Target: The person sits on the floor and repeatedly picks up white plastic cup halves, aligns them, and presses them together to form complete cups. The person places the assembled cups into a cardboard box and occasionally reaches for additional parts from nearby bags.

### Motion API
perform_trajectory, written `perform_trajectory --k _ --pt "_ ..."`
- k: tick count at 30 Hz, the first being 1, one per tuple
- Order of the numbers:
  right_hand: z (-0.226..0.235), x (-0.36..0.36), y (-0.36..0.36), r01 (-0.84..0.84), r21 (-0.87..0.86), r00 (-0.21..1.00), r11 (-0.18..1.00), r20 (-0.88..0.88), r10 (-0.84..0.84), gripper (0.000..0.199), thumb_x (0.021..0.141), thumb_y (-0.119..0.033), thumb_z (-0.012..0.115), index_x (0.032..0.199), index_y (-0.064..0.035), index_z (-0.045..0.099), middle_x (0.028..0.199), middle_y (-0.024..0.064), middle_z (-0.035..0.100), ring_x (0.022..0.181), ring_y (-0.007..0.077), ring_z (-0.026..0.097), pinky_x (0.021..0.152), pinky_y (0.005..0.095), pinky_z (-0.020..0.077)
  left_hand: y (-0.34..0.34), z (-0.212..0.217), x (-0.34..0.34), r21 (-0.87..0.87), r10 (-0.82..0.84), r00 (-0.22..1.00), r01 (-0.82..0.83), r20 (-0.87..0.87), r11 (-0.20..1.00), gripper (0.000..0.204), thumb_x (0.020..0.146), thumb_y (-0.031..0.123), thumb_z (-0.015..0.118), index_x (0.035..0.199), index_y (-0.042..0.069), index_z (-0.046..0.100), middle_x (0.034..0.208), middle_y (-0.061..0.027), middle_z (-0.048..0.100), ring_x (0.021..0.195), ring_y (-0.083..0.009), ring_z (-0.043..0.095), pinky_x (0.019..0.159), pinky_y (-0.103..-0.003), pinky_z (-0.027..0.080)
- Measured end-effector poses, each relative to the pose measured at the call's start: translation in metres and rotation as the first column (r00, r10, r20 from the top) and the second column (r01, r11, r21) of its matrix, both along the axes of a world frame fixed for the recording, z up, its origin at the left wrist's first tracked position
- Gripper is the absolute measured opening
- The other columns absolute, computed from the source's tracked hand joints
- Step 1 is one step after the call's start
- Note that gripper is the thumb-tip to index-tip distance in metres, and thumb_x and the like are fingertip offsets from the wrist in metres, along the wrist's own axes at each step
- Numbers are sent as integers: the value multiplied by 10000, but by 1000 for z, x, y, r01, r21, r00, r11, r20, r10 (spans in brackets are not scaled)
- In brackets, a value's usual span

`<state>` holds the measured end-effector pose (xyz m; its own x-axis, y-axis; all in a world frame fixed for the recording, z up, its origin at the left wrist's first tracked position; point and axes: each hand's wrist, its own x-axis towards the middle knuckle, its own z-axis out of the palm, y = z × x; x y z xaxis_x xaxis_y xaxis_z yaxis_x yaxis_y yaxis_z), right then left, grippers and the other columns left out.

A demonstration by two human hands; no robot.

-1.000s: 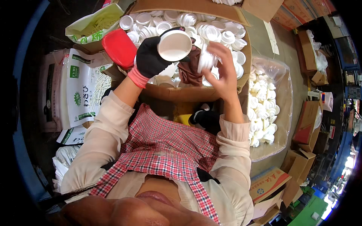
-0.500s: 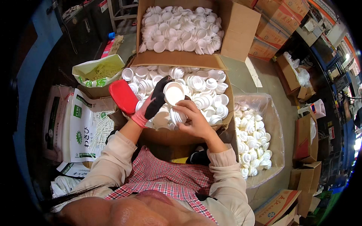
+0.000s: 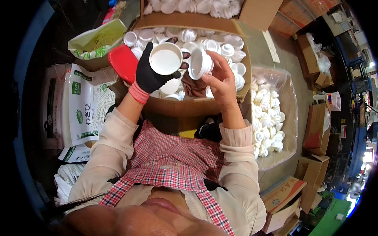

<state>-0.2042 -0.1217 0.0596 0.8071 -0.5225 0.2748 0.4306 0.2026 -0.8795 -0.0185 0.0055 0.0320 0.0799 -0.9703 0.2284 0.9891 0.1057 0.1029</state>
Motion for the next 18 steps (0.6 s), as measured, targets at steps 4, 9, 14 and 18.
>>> perform_trajectory --k 4,9,14,18 --pt "-8 4 1 6 -4 999 1000 -51 -6 667 703 3 722 1317 -22 462 1286 133 508 1207 237 467 1026 378 357 2 -4 2 -19 -6 993 8 116 1000 710 947 590 278 1456 96 257 1383 -293 384 1196 -460 477 876 -528 496" --pt "-9 5 -5 95 -141 993 985 -51 -103 680 681 23 737 1305 -28 472 1282 129 518 1209 233 469 1020 377 377 -5 -7 3 -31 3 994 0 111 1000 663 974 538 260 1454 80 255 1391 -298 370 1222 -451 457 948 -484 467" --pt "-10 2 -9 44 -74 995 996 -83 -50 701 668 5 764 1303 -29 469 1297 118 497 1196 232 482 999 377 408 -9 -10 3 -154 -38 993 55 112 987 660 980 529 232 1445 61 259 1388 -297 376 1251 -443 433 1028 -475 398" --pt "-9 2 -9 46 -60 991 997 -120 -53 712 656 7 769 1300 -28 469 1294 115 494 1198 228 480 997 375 414 -9 -9 1 -162 -70 996 79 56 984 661 977 532 238 1444 64 264 1385 -303 374 1252 -464 421 1031 -496 390"
